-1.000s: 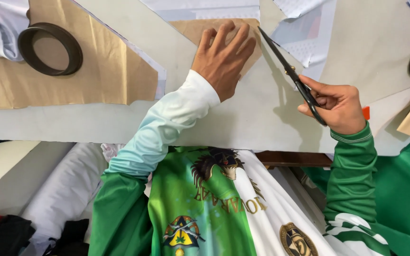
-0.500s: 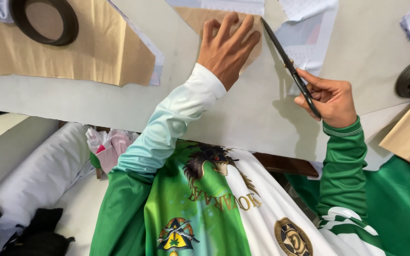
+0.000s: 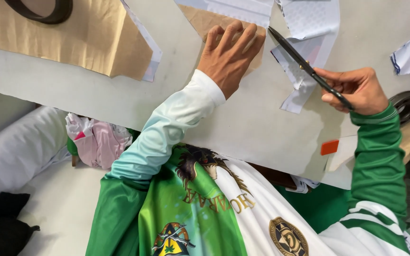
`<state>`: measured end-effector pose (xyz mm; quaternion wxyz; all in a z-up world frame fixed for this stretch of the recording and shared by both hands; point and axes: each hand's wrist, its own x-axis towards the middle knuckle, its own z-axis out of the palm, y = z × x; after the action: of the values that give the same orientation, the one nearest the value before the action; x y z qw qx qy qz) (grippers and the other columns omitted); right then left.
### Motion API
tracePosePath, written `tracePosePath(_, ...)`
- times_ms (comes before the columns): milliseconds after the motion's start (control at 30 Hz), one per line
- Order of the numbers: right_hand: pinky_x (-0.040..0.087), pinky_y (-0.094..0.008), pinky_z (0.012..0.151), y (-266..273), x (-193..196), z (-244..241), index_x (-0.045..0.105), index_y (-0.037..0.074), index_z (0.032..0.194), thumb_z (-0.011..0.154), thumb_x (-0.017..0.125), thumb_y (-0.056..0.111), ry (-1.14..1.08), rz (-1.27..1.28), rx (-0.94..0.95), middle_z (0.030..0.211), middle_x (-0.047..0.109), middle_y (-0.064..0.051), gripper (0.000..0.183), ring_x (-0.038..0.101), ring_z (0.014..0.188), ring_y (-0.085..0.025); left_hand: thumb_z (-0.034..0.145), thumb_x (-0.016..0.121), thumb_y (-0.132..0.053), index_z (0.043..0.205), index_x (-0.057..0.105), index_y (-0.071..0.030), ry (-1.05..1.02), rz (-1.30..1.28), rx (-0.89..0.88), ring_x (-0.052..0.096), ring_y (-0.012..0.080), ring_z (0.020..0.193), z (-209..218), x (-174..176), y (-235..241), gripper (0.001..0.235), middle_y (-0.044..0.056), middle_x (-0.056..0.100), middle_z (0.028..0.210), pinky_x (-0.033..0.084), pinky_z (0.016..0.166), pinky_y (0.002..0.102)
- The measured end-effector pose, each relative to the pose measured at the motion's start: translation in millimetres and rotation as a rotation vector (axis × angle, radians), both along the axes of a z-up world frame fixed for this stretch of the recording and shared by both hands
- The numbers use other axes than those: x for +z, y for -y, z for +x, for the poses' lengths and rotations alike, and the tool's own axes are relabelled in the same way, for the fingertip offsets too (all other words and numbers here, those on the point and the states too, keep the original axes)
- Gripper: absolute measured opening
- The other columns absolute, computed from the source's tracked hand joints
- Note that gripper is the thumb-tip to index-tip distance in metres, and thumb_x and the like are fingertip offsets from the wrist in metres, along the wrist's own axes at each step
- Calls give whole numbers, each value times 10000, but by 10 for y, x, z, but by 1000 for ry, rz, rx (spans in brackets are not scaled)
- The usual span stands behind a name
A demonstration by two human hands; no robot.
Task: Cutting out fabric components for garments using manual scissors and paper patterns on a large cutting table.
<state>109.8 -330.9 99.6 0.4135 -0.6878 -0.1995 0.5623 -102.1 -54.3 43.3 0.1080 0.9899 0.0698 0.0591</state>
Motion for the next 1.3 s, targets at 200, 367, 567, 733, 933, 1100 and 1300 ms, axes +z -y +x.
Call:
tracePosePath(200, 447, -184, 687, -34, -188, 425, 605, -35, 1439, 727, 807, 19, 116, -66, 217, 964, 665, -52, 741, 497, 767, -111, 564, 664, 112, 1388, 499, -168, 9, -28, -12, 466, 274, 1205, -21, 42, -90, 886, 22, 436, 1334, 390, 999, 433)
tracePosePath(367, 544, -246, 946, -183, -195, 456, 569, -113, 1405, 684, 779, -78, 134, -65, 233, 1329, 644, -245, 751, 602, 1031, -175, 642, 689, 103, 1373, 564, -99, 81, -6, -28, 512, 261, 1214, -50, -10, -97, 768, 44, 476, 1364, 393, 991, 420)
tracePosePath(567, 535, -321, 1063, -303, -200, 523, 547, -155, 1380, 654, 769, -95, 157, -37, 295, 1397, 589, -303, 761, 599, 1183, -261, 705, 689, 100, 1329, 602, -54, 144, -30, -44, 524, 266, 1206, -74, -21, -127, 649, 65, 475, 1362, 439, 965, 436)
tracePosePath(733, 523, -393, 1130, -451, -156, 549, 528, -186, 1355, 625, 754, -124, 154, -15, 352, 1424, 549, -348, 766, 589, 1299, -368, 701, 721, 96, 1320, 597, -52, 130, -37, -42, 509, 258, 1229, -92, -47, -125, 648, 58, 485, 1353, 445, 957, 447)
tracePosePath(933, 551, -402, 1069, -532, -178, 687, 554, -177, 1358, 612, 786, -83, 217, -29, 480, 1409, 574, -348, 787, 602, 1282, -362, 755, 694, 89, 1253, 637, -65, 176, -26, -30, 532, 250, 1204, -104, -21, -138, 524, 59, 512, 1330, 457, 951, 427)
tracePosePath(1100, 565, -349, 990, -574, -206, 729, 582, -155, 1366, 621, 809, -84, 250, -34, 513, 1399, 603, -329, 783, 626, 1248, -326, 781, 669, 85, 1246, 645, -58, 184, -30, -29, 532, 256, 1197, -102, -17, -161, 488, 61, 515, 1329, 448, 954, 429)
tracePosePath(1300, 551, -431, 1083, -620, -216, 779, 545, -197, 1350, 602, 779, -127, 245, 5, 513, 1425, 554, -376, 787, 590, 1339, -422, 762, 663, 104, 1263, 641, -63, 202, -49, -49, 540, 258, 1212, -112, -55, -170, 529, 60, 518, 1349, 453, 954, 429)
